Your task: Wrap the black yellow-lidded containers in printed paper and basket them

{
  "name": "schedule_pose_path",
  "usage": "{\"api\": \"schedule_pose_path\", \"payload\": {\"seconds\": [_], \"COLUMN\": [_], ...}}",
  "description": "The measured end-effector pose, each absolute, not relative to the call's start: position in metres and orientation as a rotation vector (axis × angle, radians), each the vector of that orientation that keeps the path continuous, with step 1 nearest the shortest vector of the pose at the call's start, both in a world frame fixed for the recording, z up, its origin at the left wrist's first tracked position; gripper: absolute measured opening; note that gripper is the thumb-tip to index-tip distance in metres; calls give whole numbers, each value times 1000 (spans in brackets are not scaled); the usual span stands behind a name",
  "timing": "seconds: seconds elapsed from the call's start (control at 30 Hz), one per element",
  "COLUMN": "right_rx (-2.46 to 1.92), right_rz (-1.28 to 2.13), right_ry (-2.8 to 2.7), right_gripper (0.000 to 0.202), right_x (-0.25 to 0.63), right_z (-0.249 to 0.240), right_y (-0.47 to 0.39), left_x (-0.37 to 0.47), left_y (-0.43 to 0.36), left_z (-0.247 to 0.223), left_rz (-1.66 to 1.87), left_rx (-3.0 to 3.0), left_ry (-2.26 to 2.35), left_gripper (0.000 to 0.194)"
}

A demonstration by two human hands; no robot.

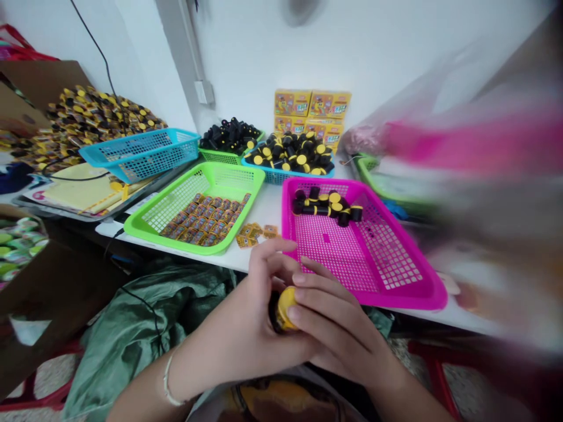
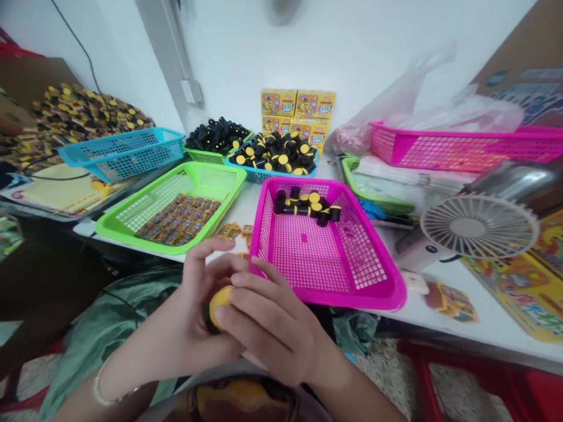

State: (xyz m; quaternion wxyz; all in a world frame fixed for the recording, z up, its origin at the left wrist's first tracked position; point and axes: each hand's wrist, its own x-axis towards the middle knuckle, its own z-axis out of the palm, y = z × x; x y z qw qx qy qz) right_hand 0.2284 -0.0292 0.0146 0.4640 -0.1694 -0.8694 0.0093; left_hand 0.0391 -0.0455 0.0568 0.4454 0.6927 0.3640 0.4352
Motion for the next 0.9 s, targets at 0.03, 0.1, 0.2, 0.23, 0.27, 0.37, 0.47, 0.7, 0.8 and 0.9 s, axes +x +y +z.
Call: {"api": "schedule_pose_path", "payload": {"seconds": [0.03,0.1,0.2,0.23,0.27,0.37,0.47,0.7,0.8,0.9], "right_rx": [-430,-485,-559,-574,-582,-593,-614,-697,-771,-841], "right_rz": [-13,-80,-170,-192,-202,-191,-158,-68,-73,-105], "right_ry": [-2112,-2092,-2107,-2101,-2091,-2048,-2028,-1979,-1979,-2039], "right_gripper": [36,35,36,36,35,32,33,44,42,38], "right_x": [227,226,226,226,227,228,230,236,235,231], "right_z": [14,14,14,14,14,15,17,12,14,18], "right_y": [-27,-24,-19,-17,-16,-12,-11,-11,-8,-5], "left_x": [34,25,19,20,21,27,31,35,32,28], "left_y": [-43,-35,-20,-16,-12,-3,2,10,19,33], "left_z": [60,67,76,78,80,80,80,84,87,92], "left_rz": [1080,1021,834,793,772,787,788,726,697,648], "left_rx": [1784,1838,1837,1822,1799,1719,1687,1708,1700,1721], "left_ry": [961,1026,1034,1026,1012,941,906,926,947,954], "left_gripper": [69,43,31,31,32,32,33,36,37,29]}}
